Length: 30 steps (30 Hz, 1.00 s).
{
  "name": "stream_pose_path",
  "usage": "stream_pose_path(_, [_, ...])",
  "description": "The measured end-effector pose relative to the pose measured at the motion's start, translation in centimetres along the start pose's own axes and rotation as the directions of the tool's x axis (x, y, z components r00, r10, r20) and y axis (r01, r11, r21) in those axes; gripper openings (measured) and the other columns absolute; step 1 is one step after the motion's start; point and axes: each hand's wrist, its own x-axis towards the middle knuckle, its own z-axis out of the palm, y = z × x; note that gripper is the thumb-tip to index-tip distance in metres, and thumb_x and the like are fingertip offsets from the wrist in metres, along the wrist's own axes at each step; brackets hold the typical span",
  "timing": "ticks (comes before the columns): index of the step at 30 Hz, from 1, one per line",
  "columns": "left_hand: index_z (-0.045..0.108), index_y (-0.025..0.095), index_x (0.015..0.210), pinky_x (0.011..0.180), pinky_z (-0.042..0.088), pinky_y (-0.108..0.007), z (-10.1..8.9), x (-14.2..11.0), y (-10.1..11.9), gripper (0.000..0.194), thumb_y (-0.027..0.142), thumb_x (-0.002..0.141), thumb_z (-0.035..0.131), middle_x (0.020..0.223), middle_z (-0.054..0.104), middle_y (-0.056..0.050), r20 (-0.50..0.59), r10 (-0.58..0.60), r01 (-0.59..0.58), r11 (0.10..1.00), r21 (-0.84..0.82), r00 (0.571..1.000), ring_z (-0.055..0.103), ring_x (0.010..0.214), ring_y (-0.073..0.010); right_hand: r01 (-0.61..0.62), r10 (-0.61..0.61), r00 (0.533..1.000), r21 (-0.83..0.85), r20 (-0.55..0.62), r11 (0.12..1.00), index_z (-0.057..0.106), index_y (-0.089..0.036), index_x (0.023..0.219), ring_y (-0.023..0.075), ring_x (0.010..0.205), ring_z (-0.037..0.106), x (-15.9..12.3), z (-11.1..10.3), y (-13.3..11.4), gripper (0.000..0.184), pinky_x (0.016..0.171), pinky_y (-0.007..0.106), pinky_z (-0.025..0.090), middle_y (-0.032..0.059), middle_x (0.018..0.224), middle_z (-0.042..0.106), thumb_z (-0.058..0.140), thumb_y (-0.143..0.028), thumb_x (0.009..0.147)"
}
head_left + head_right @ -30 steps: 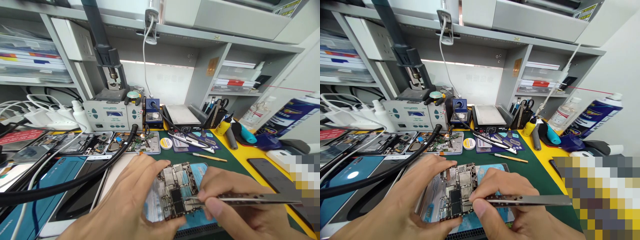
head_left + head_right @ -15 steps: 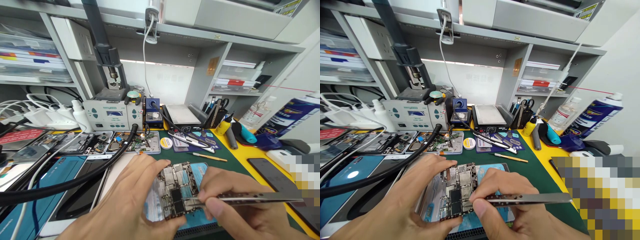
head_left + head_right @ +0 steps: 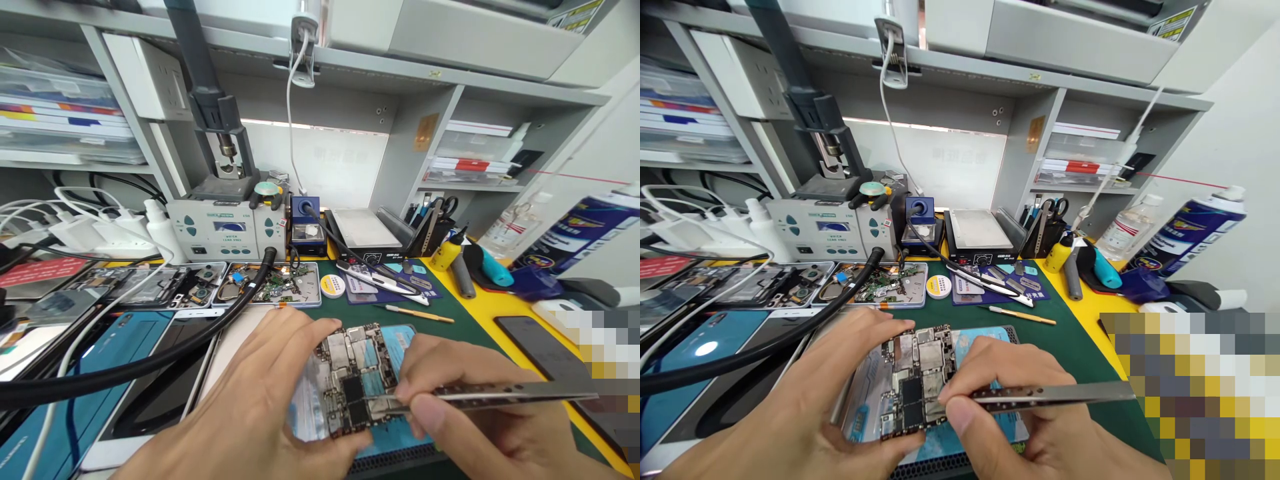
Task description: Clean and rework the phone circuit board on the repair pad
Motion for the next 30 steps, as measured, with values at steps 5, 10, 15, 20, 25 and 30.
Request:
stream_pose_path(5, [0.041,0.023,0.142,0.096,0.052,-0.034,-0.1,0.1,0.0,0.073,0.034,0.081,0.079,0.119,0.058,-0.006,0.004,0.019,-0.019,1.000,0.002,1.000,0.059,0.111,-0.0237,-0.010,0.009,1.000,-0.037,-0.029,0.999,0.073,-0.025,0.081,0.0165,0.058,0.065,0.1,0.2,-0.3,0.009,0.050,0.022,0.054,0.0020,0.068,0.068,0.070,-0.027,0.089])
stream_pose_path(10, [0.043,0.023,0.141,0.097,0.052,-0.034,0.1,0.1,-0.1,0.071,0.033,0.081,0.078,0.120,0.057,-0.006,-0.001,-0.008,0.008,1.000,-0.005,1.000,0.058,0.113,-0.0240,-0.012,0.002,0.997,-0.117,-0.079,0.993,0.076,-0.024,0.080,0.0215,0.060,0.066,1.3,0.8,-0.8,0.027,0.052,0.029,0.059,0.0056,0.066,0.068,0.077,-0.051,0.084])
stream_pose_path(15, [0.042,0.023,0.142,0.097,0.052,-0.033,0.0,0.2,0.0,0.073,0.033,0.080,0.079,0.120,0.058,-0.005,0.002,0.001,-0.001,1.000,0.005,1.000,0.058,0.112,-0.0230,-0.018,0.004,0.996,-0.159,-0.090,0.987,0.076,-0.024,0.079,0.0214,0.059,0.066,1.5,0.7,-1.0,0.028,0.052,0.029,0.059,0.0052,0.065,0.068,0.077,-0.052,0.083])
stream_pose_path(20, [0.043,0.025,0.140,0.091,0.054,-0.033,-0.2,0.3,0.1,0.071,0.033,0.080,0.080,0.115,0.058,-0.004,0.008,0.012,-0.012,1.000,-0.004,1.000,0.060,0.107,-0.0225,-0.004,0.002,1.000,-0.121,-0.021,0.993,0.072,-0.026,0.077,0.0164,0.055,0.066,0.7,-0.3,-0.2,0.011,0.051,0.022,0.056,0.0008,0.065,0.069,0.072,-0.029,0.088])
stream_pose_path(25, [0.043,0.027,0.142,0.106,0.048,-0.038,0.1,0.0,0.0,0.076,0.033,0.077,0.081,0.128,0.057,-0.006,-0.031,0.000,0.001,1.000,0.027,1.000,0.057,0.121,-0.0266,0.052,-0.050,0.997,-0.033,0.057,0.998,0.070,-0.028,0.082,0.0119,0.057,0.065,0.4,-0.7,0.2,0.017,0.052,0.017,0.052,-0.0036,0.068,0.069,0.064,-0.013,0.087])
stream_pose_path(30, [0.043,0.026,0.141,0.097,0.052,-0.037,0.0,0.0,0.1,0.075,0.033,0.077,0.081,0.121,0.057,-0.006,0.015,-0.033,0.033,0.999,0.001,0.999,0.058,0.114,-0.0261,0.044,-0.042,0.998,-0.030,0.043,0.999,0.070,-0.028,0.083,0.0117,0.056,0.063,0.8,-0.6,-0.1,0.019,0.052,0.018,0.051,-0.0043,0.063,0.066,0.061,-0.011,0.089])
